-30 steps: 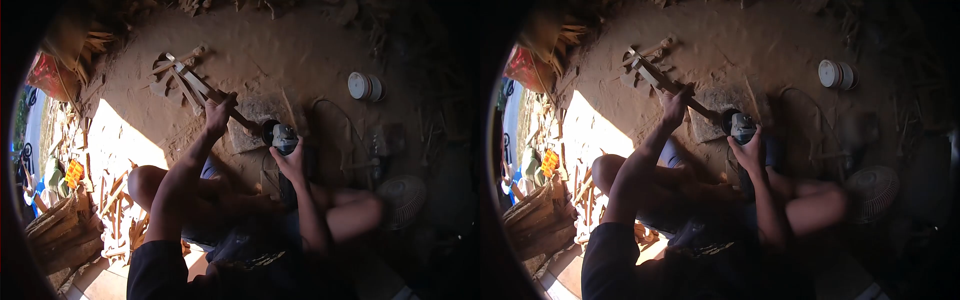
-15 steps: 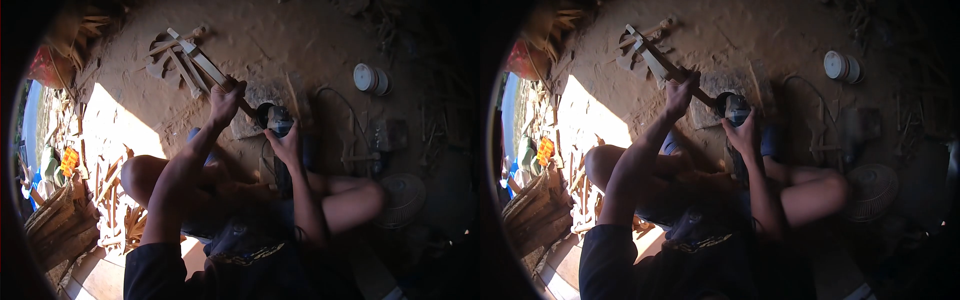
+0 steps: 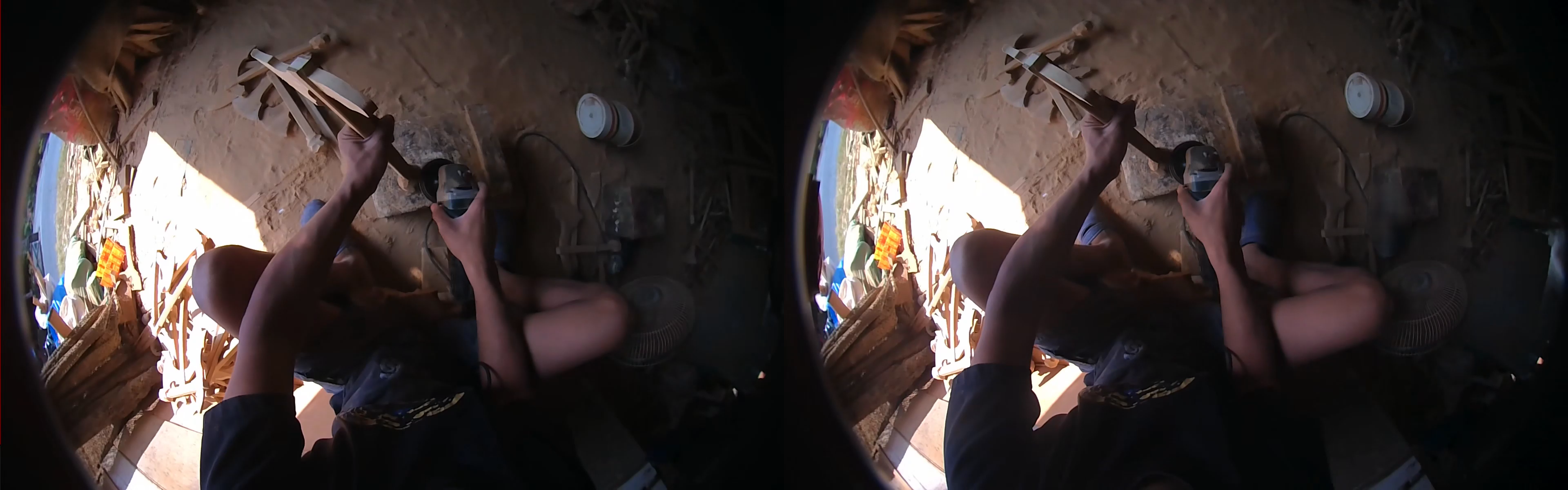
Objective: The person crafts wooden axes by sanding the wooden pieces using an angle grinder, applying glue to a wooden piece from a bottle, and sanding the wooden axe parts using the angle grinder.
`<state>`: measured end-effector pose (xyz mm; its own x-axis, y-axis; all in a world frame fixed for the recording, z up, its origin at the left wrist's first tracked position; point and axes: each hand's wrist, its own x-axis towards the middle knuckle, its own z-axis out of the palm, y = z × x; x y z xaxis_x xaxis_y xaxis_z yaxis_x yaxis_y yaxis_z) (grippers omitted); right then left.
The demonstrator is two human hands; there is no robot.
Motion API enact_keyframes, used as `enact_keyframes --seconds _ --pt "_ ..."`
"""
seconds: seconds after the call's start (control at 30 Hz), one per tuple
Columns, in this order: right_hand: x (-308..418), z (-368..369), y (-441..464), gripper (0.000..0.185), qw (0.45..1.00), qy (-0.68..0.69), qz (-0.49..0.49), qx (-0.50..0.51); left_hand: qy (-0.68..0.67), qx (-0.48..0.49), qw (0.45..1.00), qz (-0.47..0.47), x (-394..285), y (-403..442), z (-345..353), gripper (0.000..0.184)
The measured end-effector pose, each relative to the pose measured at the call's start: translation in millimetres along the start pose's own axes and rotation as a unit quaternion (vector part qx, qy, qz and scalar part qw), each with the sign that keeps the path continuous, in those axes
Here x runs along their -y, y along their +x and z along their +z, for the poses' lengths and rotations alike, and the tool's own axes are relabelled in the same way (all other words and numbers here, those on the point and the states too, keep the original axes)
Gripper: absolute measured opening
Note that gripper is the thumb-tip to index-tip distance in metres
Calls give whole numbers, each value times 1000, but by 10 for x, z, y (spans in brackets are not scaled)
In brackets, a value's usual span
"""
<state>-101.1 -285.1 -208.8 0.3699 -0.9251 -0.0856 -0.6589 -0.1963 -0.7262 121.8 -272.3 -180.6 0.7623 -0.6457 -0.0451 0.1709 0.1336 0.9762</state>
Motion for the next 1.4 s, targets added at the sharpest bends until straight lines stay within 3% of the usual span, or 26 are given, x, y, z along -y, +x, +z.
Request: enact_keyframes --seconds 0.27,0.33,0.43,0.53,0.73,0.83,0.93,1.13,1.4 --pt "214 -85 -52 93 997 -48 46 24 13 -60 998 11 26 10 111 23" --pt "205 -61 -97 92 996 -78 35 -2 28 -67 997 10 36 21 111 22" --pt "148 -70 -57 94 999 -14 25 23 15 -75 997 15 26 1 172 21" --pt "303 -182 -72 105 989 -36 104 100 4 -81 996 25 1 -2 230 19" --pt "326 -182 -137 106 992 45 85 75 19 -122 992 28 14 44 248 18" --pt "341 -218 -117 104 989 -4 97 115 17 -129 991 37 36 67 261 18" --pt "257 -114 -227 102 996 -47 69 39 18 -136 990 44 16 77 265 19" --pt "228 -137 -195 97 997 -33 46 57 25 -147 988 46 45 122 270 18" --pt "241 -175 -143 97 994 -18 94 56 49 -117 991 33 58 130 227 22"
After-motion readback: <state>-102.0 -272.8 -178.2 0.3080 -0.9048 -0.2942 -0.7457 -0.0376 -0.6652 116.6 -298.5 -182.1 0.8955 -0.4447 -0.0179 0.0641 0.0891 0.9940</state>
